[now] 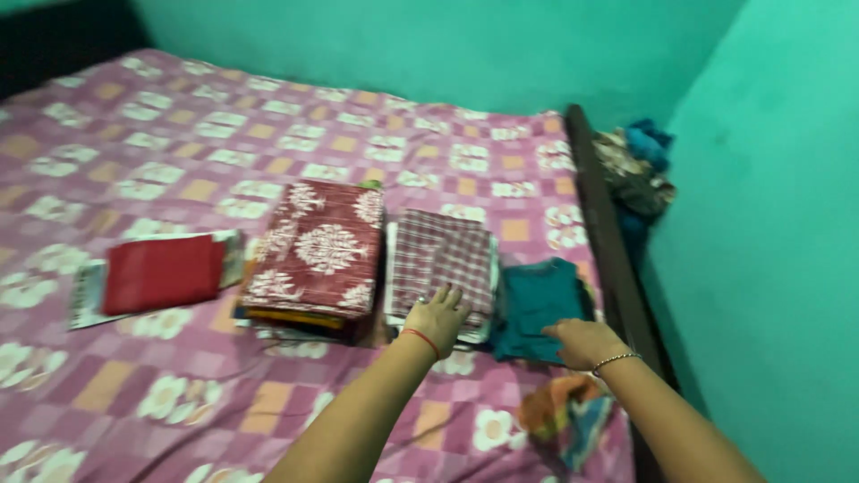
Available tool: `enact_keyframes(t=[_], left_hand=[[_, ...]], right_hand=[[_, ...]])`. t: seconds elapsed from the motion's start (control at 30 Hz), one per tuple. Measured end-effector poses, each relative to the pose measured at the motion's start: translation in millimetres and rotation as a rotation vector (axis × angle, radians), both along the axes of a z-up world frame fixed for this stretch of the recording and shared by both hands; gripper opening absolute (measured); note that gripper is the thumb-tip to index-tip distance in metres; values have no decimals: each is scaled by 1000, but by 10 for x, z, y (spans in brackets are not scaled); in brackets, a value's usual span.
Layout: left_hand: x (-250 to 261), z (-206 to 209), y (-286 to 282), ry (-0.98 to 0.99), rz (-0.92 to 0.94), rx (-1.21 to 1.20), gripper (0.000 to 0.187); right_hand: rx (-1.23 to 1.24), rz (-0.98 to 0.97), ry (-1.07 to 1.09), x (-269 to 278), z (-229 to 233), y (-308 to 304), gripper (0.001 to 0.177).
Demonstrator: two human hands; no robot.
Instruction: The person folds a patterned cloth and places it on a bed with other folded items. The person then wipes a wall shelf with a small cloth, places a red cloth on the shelf, and adds a folded checkered cloth on top.
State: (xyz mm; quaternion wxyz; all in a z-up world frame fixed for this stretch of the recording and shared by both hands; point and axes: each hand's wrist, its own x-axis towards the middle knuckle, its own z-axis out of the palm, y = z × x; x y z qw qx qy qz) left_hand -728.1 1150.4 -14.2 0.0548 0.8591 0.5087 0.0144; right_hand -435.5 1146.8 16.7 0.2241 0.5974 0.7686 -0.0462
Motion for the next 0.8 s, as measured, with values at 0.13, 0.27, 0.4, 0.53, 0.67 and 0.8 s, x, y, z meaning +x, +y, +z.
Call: enact_keyframes(t=[0.13,0.27,0.4,0.53,0.67,0.8], left_hand=[[-1023,227,-78,37,140,-20,69],[-2048,483,-167,82,267,20,70],[-2976,711,-313,84,373,88,73],[-3800,923,-503,209,446,102,70],[-4590,994,-593,219,530,157,67],[-5283,943,-564,180,606,199,66]], right_hand=[[53,131,36,-951,131,192,57],[205,330,184,-1984,304,302,61],[348,540,267,-3018,567,347,63],[479,681,219,-3934,944,431,65],[551,706,285,-4613,1169,568,63],[595,762,224,-5113,1176,742,58]])
